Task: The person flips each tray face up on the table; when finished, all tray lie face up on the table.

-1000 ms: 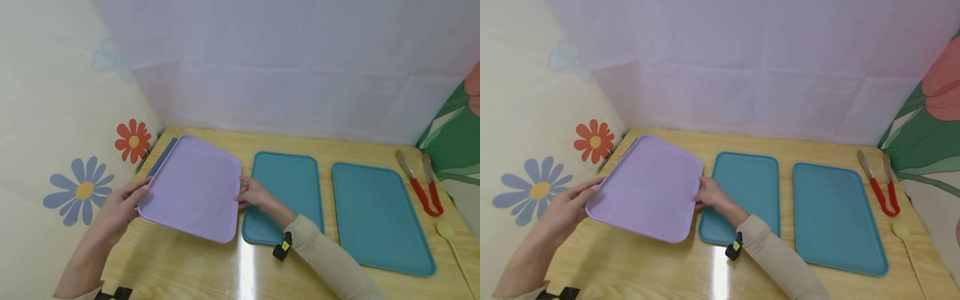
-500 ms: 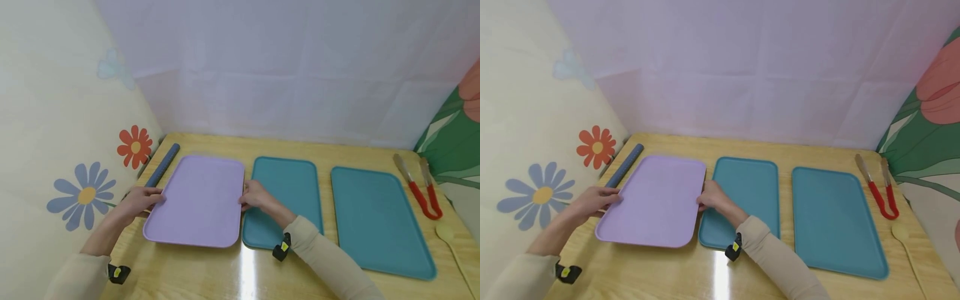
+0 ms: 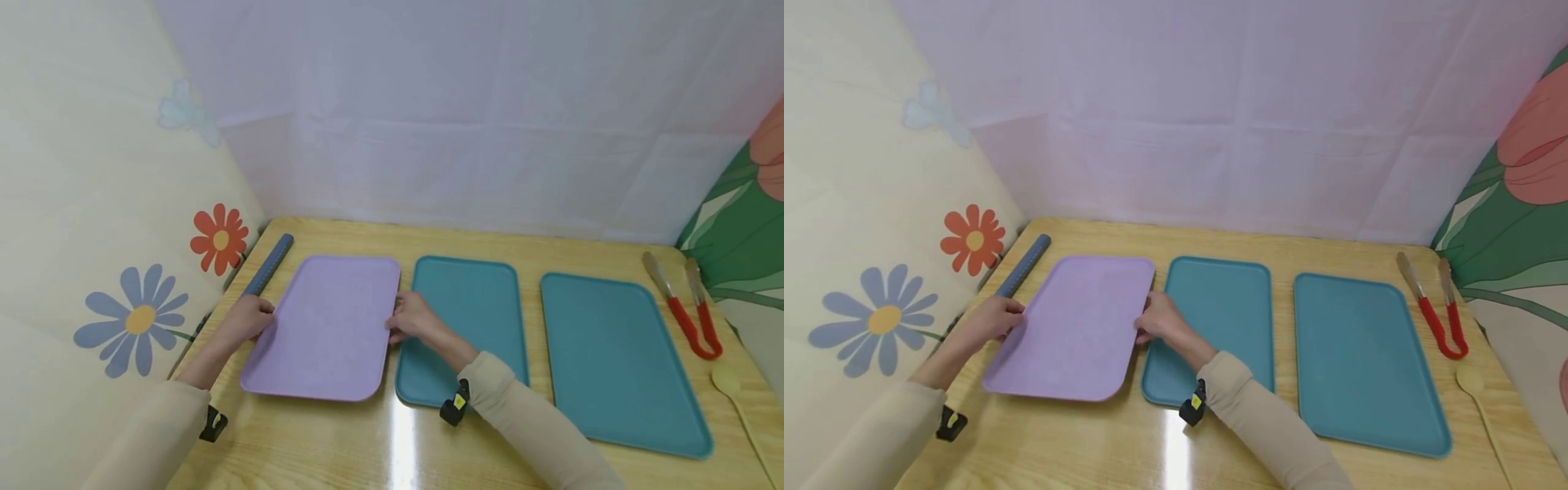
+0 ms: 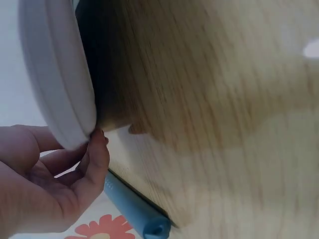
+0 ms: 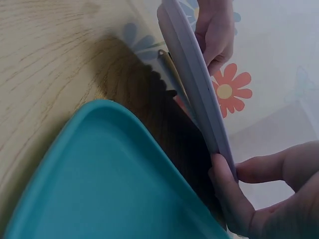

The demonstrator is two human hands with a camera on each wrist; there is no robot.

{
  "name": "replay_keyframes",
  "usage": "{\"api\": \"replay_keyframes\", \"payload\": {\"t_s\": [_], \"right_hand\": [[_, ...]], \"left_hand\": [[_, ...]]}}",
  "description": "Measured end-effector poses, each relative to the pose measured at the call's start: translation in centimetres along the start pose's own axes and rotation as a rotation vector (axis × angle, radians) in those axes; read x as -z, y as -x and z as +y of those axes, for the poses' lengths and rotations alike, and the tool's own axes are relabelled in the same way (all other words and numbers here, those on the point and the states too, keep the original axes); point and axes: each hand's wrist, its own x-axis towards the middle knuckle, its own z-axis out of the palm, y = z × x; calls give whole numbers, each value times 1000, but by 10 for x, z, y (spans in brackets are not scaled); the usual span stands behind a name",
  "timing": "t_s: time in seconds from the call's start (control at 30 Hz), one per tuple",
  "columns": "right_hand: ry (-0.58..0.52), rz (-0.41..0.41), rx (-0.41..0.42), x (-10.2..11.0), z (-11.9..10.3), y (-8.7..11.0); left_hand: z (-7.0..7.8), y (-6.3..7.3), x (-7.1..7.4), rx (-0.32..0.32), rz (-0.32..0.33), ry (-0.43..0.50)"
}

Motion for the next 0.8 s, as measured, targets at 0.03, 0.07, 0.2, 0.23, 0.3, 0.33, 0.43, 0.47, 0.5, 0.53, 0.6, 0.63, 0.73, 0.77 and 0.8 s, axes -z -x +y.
{"api": "replay_keyframes", "payload": {"t_s": [0.03,0.07,0.2,0.23,0.3,0.33,0.43,0.47,0.5,0.53,0.6,0.63,0.73,0.77,0.8], "right_hand": [[2,3,2,0,0,-1],[4,7,1,-1,-1,-1],[47,30,-4,-1,0,-6],[58,35,-8,-1,1,-7],[85,44,-14,-1,2,-9],[96,46,-15,-1,3,-10],[121,44,-7,-1,4,-12],[126,42,-3,-1,4,-12],[129,39,0,-2,4,-13],[135,38,5,-2,4,-13],[152,35,11,-2,4,-13],[167,33,17,-3,3,-13],[217,33,37,-4,2,-13],[236,33,46,-4,1,-12],[253,33,52,-5,0,-12]], "left_hand": [[2,-2,0,-17,17,-42],[3,-4,0,-28,32,-85],[9,-9,-2,-51,64,-207],[10,-10,-2,-43,64,-222],[12,-11,-4,-18,60,-241],[12,-12,-5,-1,58,-246],[12,-13,-9,55,55,-255],[12,-12,-11,65,60,-260],[12,-12,-12,70,65,-265],[13,-12,-13,73,71,-268],[13,-11,-15,71,85,-275],[13,-10,-16,69,93,-279],[12,-9,-18,70,122,-292],[12,-9,-18,72,130,-294],[12,-9,-19,75,138,-297]]}}
